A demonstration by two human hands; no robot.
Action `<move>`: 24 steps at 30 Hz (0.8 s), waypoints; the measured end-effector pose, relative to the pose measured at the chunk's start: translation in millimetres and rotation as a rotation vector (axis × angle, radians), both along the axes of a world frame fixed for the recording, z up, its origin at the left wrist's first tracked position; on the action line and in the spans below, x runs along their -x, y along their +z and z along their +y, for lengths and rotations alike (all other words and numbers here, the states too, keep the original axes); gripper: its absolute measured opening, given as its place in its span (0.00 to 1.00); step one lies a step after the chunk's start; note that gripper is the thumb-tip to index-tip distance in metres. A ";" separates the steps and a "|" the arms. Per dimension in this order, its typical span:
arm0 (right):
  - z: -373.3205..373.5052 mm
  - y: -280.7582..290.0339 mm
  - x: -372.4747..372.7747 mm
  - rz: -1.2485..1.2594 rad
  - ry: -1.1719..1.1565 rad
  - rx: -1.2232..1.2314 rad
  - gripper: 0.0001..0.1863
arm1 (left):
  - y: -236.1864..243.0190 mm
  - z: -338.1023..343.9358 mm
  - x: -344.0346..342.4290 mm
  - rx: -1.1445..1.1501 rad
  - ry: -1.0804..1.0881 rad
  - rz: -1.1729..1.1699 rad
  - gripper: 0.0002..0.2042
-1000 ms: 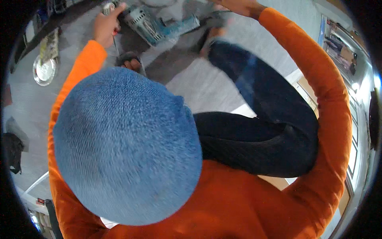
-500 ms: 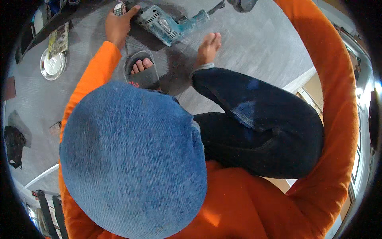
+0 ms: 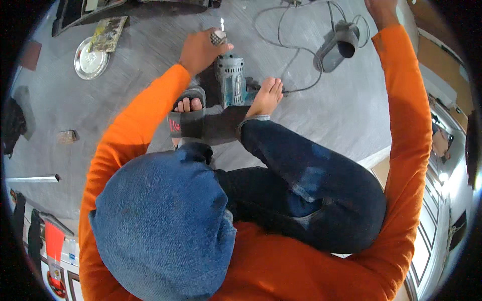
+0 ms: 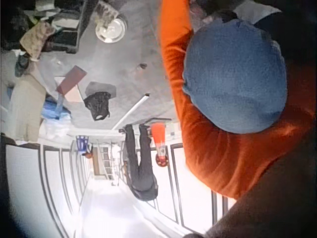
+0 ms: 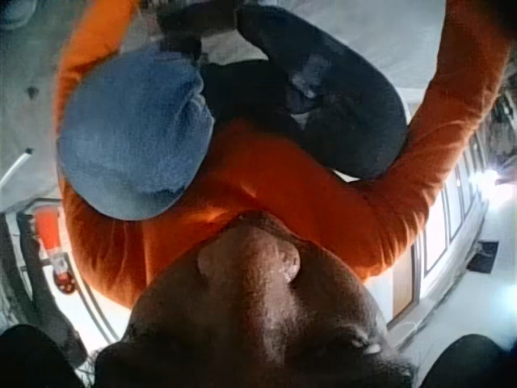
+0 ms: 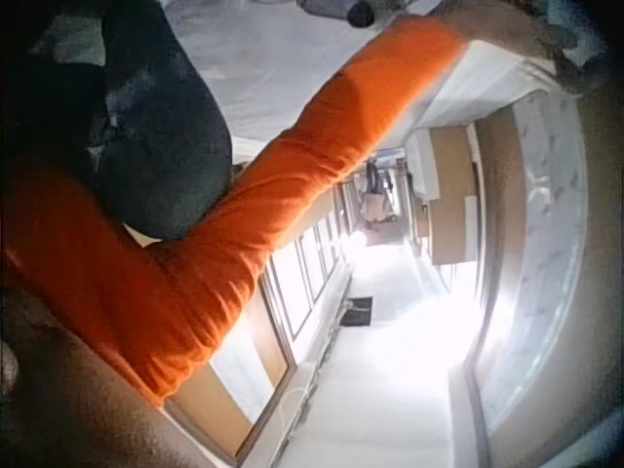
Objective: The person picks up a drill, searches through a toolbox, and uses a hammer to tap a small component into the drill's body.
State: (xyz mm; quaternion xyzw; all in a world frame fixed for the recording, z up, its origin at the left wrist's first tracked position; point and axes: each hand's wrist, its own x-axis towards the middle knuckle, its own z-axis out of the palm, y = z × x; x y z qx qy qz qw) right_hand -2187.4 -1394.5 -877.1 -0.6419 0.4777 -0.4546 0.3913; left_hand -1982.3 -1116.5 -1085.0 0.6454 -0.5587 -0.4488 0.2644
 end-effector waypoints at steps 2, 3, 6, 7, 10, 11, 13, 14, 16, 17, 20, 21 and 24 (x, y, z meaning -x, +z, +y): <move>16.4 6.7 -13.8 -0.024 0.091 -0.073 0.18 | 12.4 0.5 7.8 0.027 0.047 -0.007 0.25; 17.3 4.6 -14.9 -0.049 0.179 -0.146 0.18 | 16.6 -1.1 6.4 0.023 0.048 -0.014 0.25; 27.7 -20.4 -9.5 -0.246 0.293 -0.509 0.21 | 31.4 -6.0 -8.6 -0.025 0.082 -0.096 0.23; 57.9 -11.4 -30.3 -0.016 0.266 -0.406 0.22 | 38.9 -4.6 -25.5 0.021 0.093 -0.125 0.22; 88.7 -17.7 -16.4 -0.002 0.194 -0.568 0.21 | 69.3 -27.8 -37.9 0.025 0.082 0.012 0.21; 96.1 -27.0 -8.4 -0.033 0.145 -0.637 0.19 | 85.9 -33.9 -37.6 -0.051 0.091 0.166 0.23; 99.0 -30.1 14.6 -0.184 0.194 -0.740 0.16 | 118.0 -50.6 -30.2 -0.106 0.002 0.281 0.20; 103.5 -37.4 20.3 -0.264 0.216 -0.795 0.14 | 126.2 -56.1 -26.4 -0.108 -0.048 0.363 0.18; 114.1 -53.8 33.1 -0.150 0.252 -0.774 0.10 | 135.3 -72.3 -14.0 -0.120 -0.113 0.434 0.16; 120.9 -59.6 38.1 0.041 0.270 -0.691 0.11 | 140.1 -79.5 -4.7 -0.144 -0.114 0.498 0.13; 138.8 -60.5 32.4 -0.060 0.103 -0.725 0.13 | 134.7 -97.3 11.8 -0.114 -0.171 0.509 0.10; 140.7 -59.8 35.2 -0.044 0.058 -0.777 0.14 | 129.5 -103.9 15.7 -0.040 -0.213 0.468 0.10; 143.5 -83.2 55.8 -0.050 0.095 -0.739 0.12 | 111.6 -124.3 14.1 -0.244 -0.230 0.460 0.12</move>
